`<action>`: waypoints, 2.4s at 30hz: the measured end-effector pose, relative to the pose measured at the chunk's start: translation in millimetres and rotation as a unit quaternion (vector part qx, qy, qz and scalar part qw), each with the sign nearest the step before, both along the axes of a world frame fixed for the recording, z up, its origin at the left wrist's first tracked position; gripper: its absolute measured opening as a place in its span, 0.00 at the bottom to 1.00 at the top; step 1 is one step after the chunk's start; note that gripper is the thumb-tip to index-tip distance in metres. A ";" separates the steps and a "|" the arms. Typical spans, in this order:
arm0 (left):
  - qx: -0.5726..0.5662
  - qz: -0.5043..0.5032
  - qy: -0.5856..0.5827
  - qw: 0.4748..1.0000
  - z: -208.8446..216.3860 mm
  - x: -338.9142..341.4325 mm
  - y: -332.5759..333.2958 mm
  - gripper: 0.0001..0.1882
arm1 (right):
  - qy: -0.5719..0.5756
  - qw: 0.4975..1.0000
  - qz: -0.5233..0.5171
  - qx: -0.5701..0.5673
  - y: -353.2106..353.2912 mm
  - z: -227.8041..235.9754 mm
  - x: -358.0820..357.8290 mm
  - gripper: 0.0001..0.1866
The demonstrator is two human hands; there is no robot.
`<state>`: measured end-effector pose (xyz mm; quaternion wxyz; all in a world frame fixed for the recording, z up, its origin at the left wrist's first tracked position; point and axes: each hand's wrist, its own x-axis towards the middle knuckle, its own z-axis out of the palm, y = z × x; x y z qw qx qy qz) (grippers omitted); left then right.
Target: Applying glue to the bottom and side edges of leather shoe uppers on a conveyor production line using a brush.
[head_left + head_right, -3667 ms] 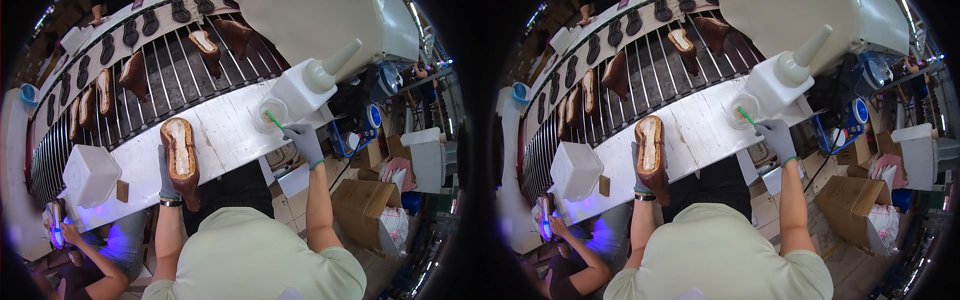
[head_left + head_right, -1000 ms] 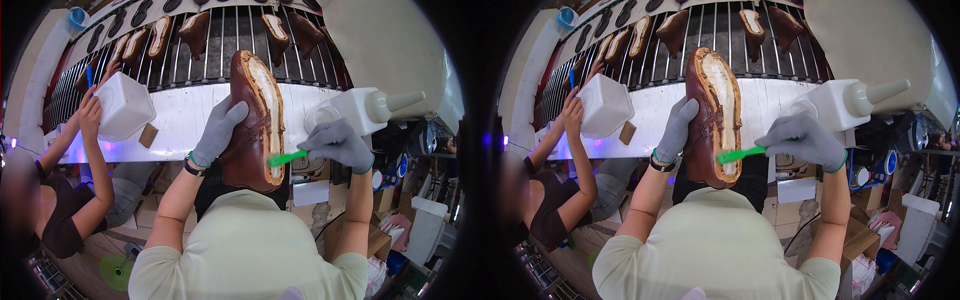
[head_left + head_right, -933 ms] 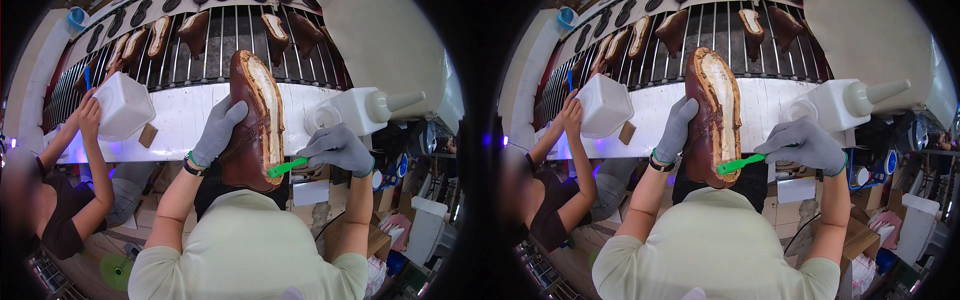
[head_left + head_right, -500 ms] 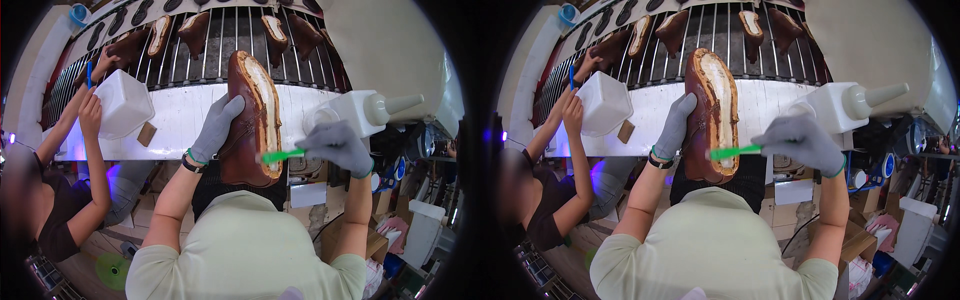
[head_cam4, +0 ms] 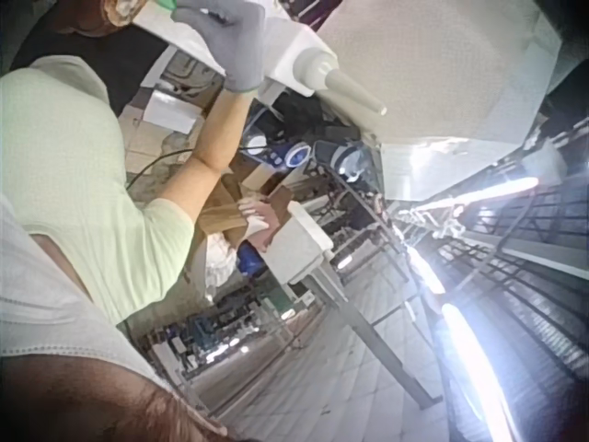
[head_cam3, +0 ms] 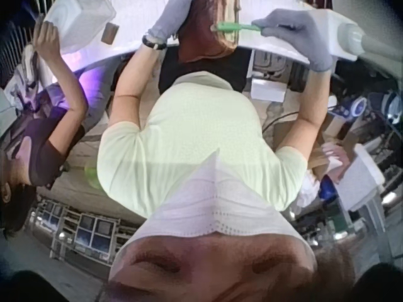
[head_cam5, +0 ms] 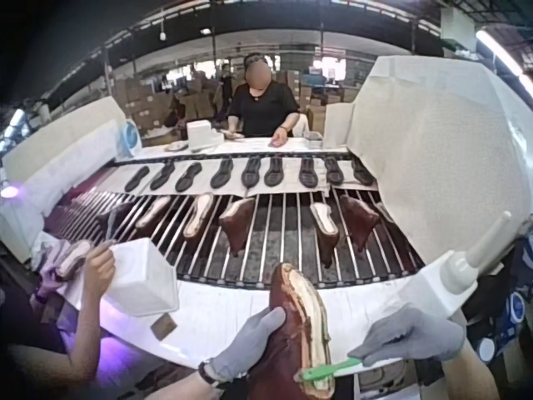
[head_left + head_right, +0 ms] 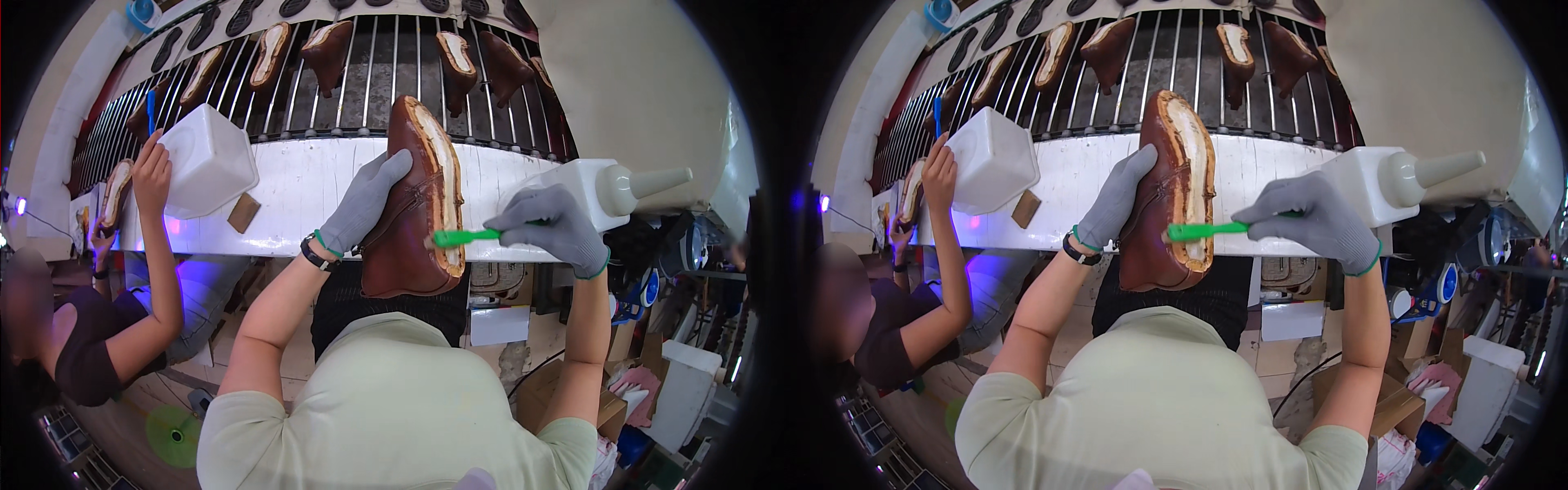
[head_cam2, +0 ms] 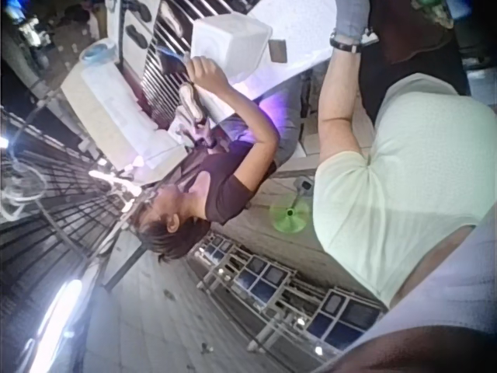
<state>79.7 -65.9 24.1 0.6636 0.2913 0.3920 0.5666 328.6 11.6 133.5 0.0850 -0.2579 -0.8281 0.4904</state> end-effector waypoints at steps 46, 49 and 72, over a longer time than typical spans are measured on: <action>0.017 -0.085 -0.001 0.996 26.9 55.5 -49.4 0.21 | 0.038 0.996 0.078 0.011 15.0 1.9 -19.2 0.13; 0.109 -0.173 0.084 0.975 -35.7 43.7 -36.4 0.23 | 0.024 0.998 0.042 0.050 6.3 10.6 -18.6 0.12; -0.165 -0.152 -0.060 0.973 -11.7 7.3 -7.2 0.29 | -0.016 0.997 0.077 0.000 14.4 11.7 1.3 0.13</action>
